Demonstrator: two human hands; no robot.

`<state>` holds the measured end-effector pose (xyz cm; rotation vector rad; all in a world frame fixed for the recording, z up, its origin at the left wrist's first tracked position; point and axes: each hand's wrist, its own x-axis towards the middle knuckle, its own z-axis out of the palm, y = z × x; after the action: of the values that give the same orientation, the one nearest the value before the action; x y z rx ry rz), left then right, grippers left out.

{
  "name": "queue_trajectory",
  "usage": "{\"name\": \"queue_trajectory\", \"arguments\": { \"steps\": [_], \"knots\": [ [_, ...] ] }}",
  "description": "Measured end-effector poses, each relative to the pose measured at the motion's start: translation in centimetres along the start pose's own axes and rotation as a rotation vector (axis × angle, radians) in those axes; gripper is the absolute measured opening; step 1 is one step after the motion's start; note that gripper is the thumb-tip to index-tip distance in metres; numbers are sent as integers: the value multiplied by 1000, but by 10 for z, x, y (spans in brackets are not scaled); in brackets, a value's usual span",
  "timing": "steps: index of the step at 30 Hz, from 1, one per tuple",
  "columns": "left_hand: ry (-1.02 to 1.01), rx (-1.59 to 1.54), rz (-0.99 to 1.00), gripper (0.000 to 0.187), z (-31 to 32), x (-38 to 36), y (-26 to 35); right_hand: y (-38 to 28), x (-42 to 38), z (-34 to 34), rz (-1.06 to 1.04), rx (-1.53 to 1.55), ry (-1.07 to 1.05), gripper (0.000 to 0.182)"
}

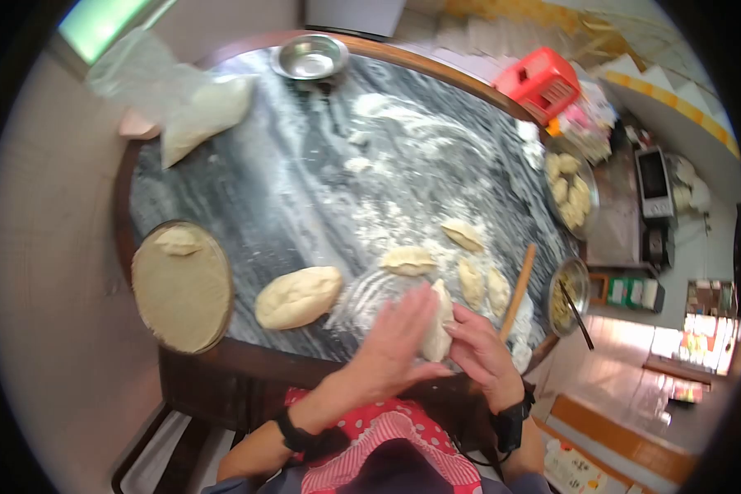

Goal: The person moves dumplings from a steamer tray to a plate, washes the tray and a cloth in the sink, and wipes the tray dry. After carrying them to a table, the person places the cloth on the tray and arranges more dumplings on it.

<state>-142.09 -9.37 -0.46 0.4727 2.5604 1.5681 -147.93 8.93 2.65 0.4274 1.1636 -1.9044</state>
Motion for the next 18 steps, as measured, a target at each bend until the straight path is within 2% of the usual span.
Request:
{"name": "queue_trajectory", "arguments": {
  "steps": [1, 3, 4, 6, 7, 9, 10, 11, 13, 14, 15, 18],
  "knots": [
    [-17, 21, -91, 95, 3, -2, 5, 1, 3, 5, 23, -12, -46, 49],
    [-30, -135, -254, 90, 2, -17, -4, 3, 11, 17, -63, -163, 37, 48],
    [9, -108, -292, 90, -5, -26, -9, 0, 19, 30, -38, -170, -18, 48],
    [174, -400, -385, 76, -21, -42, -16, -6, 31, 57, -59, -313, 20, 48],
    [206, -390, -399, 76, -31, -49, -19, -3, 42, 70, -46, -326, -11, 48],
    [510, -1063, -496, 63, -57, -58, -24, 4, 66, 102, -167, -921, -125, 49],
    [648, -1174, -513, 52, -70, -65, -22, 10, 72, 132, -170, -985, -157, 50],
    [670, -1173, -509, 52, -83, -73, -25, 21, 82, 153, -167, -996, -175, 50],
    [812, -1380, -565, 43, -108, -92, -33, 47, 100, 190, -764, -1533, -365, 53],
    [1020, -1397, -590, 34, -120, -113, -54, 65, 107, 220, -804, -1507, -457, 55],
    [1099, -1377, -571, 32, -130, -125, -61, 76, 111, 236, -838, -1476, -528, 58],
    [1140, -1390, -531, 33, -157, -158, -86, 89, 131, 255, -808, -1496, -508, 64]
  ]
}}
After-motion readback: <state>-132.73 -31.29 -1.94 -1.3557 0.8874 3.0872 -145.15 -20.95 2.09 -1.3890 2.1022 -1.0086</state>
